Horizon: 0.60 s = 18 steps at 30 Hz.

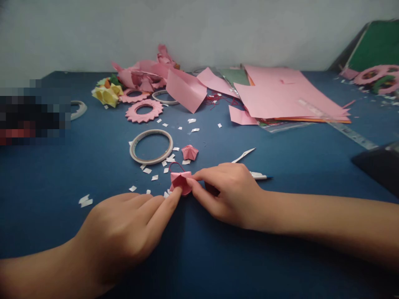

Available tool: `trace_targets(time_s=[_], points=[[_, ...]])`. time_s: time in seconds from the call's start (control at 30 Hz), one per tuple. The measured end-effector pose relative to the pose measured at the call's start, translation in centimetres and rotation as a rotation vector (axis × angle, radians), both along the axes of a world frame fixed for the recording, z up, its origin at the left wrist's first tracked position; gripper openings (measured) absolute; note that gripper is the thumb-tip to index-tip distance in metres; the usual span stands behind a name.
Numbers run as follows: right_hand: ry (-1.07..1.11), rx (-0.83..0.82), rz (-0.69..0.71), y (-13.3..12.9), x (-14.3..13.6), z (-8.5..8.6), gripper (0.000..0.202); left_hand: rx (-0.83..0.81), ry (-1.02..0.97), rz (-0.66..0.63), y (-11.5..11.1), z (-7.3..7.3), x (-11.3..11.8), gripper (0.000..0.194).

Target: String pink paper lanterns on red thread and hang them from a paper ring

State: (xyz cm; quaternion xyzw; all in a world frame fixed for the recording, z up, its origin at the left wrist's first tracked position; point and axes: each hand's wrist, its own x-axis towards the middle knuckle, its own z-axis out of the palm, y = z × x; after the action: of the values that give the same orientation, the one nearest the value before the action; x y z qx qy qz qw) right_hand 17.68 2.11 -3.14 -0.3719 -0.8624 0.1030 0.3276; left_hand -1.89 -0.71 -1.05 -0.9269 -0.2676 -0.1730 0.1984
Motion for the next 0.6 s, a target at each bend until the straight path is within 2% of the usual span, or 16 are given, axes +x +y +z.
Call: trace_targets(time_s=[0.2, 0.37, 0.6], points=[[-0.015, 0.068, -0.002, 0.09, -0.01, -0.28, 0.016, 0.011, 0.015, 0.052, 0.15, -0.48, 0.08, 0.027], [-0.042, 0.081, 0.038, 0.13, 0.04, -0.35, 0.014, -0.048, -0.022, 0.099, 0.25, -0.7, 0.18, 0.032], [-0.071, 0.168, 0.073, 0.04, 0.09, -0.57, 0.015, -0.027, 0.153, 0.054, 0.36, -0.35, 0.18, 0.031]])
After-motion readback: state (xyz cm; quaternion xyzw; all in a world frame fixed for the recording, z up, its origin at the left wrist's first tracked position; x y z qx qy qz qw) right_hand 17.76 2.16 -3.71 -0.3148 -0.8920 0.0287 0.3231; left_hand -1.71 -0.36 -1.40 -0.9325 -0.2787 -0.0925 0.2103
